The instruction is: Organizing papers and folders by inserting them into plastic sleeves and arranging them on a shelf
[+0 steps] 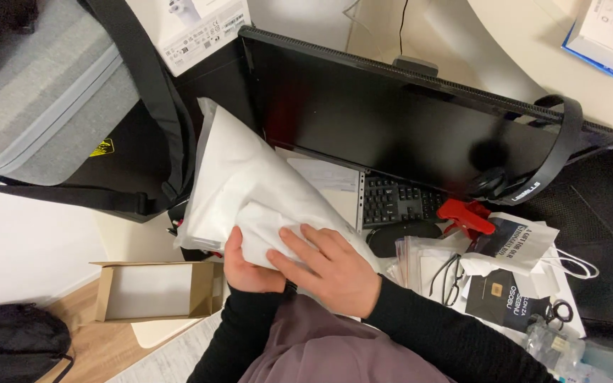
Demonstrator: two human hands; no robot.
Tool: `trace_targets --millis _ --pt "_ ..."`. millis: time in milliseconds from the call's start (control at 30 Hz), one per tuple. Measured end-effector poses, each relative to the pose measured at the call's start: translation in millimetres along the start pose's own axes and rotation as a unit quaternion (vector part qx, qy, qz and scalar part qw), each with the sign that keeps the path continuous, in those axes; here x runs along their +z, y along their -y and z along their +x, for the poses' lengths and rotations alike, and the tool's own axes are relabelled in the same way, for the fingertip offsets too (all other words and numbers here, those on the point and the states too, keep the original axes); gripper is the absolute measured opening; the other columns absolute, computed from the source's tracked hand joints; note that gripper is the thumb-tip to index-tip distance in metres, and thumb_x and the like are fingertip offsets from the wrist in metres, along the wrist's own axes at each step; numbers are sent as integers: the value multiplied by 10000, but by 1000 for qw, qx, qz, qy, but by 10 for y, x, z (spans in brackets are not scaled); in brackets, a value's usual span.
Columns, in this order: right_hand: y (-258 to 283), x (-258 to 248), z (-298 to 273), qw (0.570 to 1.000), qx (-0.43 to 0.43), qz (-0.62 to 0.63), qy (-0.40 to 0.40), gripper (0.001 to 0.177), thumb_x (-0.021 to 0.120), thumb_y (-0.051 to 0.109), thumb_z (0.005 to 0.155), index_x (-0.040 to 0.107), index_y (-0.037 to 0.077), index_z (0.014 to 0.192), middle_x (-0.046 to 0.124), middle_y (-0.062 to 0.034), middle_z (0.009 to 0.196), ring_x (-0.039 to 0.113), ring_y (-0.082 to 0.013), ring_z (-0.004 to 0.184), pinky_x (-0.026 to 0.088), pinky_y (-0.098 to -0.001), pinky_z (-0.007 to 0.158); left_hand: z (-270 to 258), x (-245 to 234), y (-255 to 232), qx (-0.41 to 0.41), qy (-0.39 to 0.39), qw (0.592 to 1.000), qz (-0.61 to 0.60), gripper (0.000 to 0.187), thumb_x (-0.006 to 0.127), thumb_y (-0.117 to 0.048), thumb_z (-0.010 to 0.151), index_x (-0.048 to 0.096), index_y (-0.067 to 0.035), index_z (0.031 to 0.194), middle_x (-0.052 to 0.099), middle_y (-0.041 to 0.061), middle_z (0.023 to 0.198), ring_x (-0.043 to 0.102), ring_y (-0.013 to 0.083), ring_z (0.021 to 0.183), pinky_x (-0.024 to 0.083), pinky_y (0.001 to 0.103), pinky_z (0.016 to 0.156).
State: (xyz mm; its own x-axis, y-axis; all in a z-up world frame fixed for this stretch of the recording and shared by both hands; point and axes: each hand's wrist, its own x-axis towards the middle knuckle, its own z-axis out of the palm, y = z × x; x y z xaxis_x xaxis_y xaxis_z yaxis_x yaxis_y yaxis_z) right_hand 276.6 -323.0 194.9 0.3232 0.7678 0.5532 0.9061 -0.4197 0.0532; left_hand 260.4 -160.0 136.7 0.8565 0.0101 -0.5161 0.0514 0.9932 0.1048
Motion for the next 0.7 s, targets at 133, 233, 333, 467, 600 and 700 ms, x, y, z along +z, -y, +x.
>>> trace_targets --millis 133,233,333,467,600,700 --pt "-31 65 -157 993 -1 114 -3 329 500 92 1099 586 167 1408 539 -91 1488 602 -336 1272 531 -448 1012 -44 -72 -87 59 -125 988 74 609 554 -498 938 660 -20 1299 695 189 1238 650 339 1125 511 439 992" --pt "-169 431 -426 981 114 139 -69 400 492 105 1018 700 204 1346 701 -141 1266 659 -272 980 592 -354 742 128 -632 -119 62 113 985 115 635 378 -551 1020 508 -137 1483 682 163 1321 736 360 995 652 546 771" --pt "-562 477 -621 784 511 326 133 435 570 99 994 654 181 1413 685 -148 1365 627 -391 1248 517 -495 1021 64 -652 -261 80 140 982 100 606 380 -510 1008 533 -121 1447 675 190 1331 726 402 1028 636 625 812" --pt "-611 616 -422 673 578 409 212 463 551 139 985 658 211 1430 648 -146 1431 548 -347 1368 420 -478 1154 -52 -507 -289 80 128 981 120 667 359 -506 998 467 -119 1530 579 180 1467 630 401 1212 472 608 1055" --pt "-456 249 380 773 490 400 50 474 563 141 991 599 155 1463 621 -170 1442 546 -382 1353 442 -512 1099 44 -659 -165 67 95 987 111 663 368 -412 975 438 -89 1550 541 208 1507 552 384 1314 373 579 1161" --pt "-303 241 578 880 320 349 27 510 554 60 969 609 207 1454 625 -130 1432 593 -390 1293 481 -509 1072 -64 -476 -217 80 155 977 120 632 374 -370 996 423 -96 1563 499 173 1552 498 355 1381 308 557 1202"
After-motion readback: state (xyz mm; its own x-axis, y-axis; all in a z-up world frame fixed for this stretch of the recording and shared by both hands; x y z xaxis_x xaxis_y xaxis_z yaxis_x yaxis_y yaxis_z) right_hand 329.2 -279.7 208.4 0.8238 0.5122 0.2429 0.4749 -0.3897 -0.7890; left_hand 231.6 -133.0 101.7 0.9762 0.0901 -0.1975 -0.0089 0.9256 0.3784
